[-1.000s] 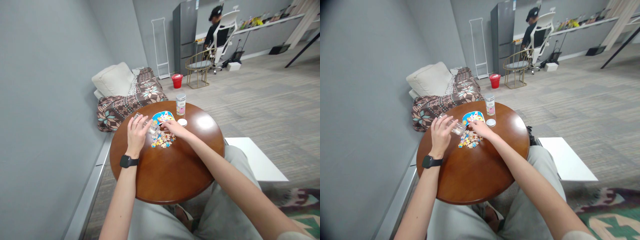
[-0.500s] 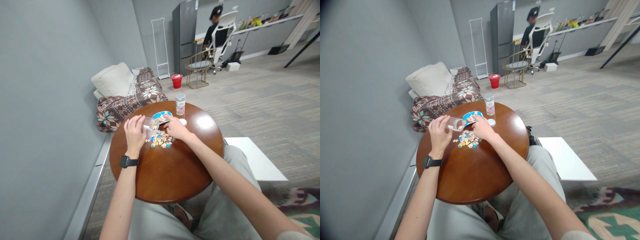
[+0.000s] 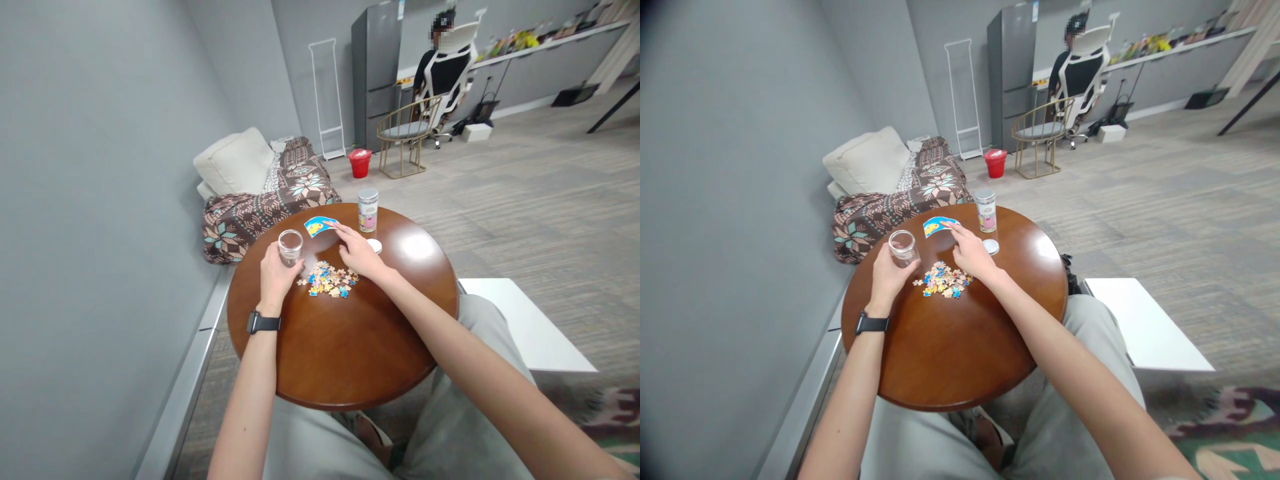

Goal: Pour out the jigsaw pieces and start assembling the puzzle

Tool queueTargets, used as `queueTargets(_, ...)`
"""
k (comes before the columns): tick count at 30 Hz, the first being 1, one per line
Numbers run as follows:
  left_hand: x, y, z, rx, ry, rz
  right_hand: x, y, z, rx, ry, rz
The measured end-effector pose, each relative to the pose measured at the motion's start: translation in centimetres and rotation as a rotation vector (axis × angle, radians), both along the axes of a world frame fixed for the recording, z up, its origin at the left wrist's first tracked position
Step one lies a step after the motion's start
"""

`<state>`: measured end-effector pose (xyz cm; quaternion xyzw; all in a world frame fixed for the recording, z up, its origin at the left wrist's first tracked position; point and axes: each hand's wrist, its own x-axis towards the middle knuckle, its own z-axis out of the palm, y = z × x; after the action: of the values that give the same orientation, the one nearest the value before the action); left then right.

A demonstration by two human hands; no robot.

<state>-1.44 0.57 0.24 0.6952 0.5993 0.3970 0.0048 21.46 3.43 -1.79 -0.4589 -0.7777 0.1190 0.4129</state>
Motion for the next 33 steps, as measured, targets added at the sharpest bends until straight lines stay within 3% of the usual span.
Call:
queueTargets(9,0.3,-0.4,0.7,0.351,0.506,-0.288,0.4,0.7,-0.5,0.056,0.112,-0.109)
queueTargets(14,0.6,-0.8,1.1,0.422,0.543,-0.35,0.3,0.9,-0.6,0.069,0.107,-0.113)
queueTargets(20,0.8,-1.0,1.2,0.487,0.524,-0.327,0.3,0.9,-0.6,0.071,0.112,-0.106)
queueTargets(24,1.1,-0.9,1.1,0.376,0.456,-0.256,0.3,0.6,-0.1,0.078,0.172,-0.085)
queueTargets(29,1.1,-0.6,0.5,-0.001,0.181,-0.009,0.2,0.8,0.4,0.085,0.337,-0.045)
queueTargets(33,0.2,-0.2,-0.3,-0.234,-0.085,0.164,0.1,0.9,0.6,0.004,0.517,-0.048)
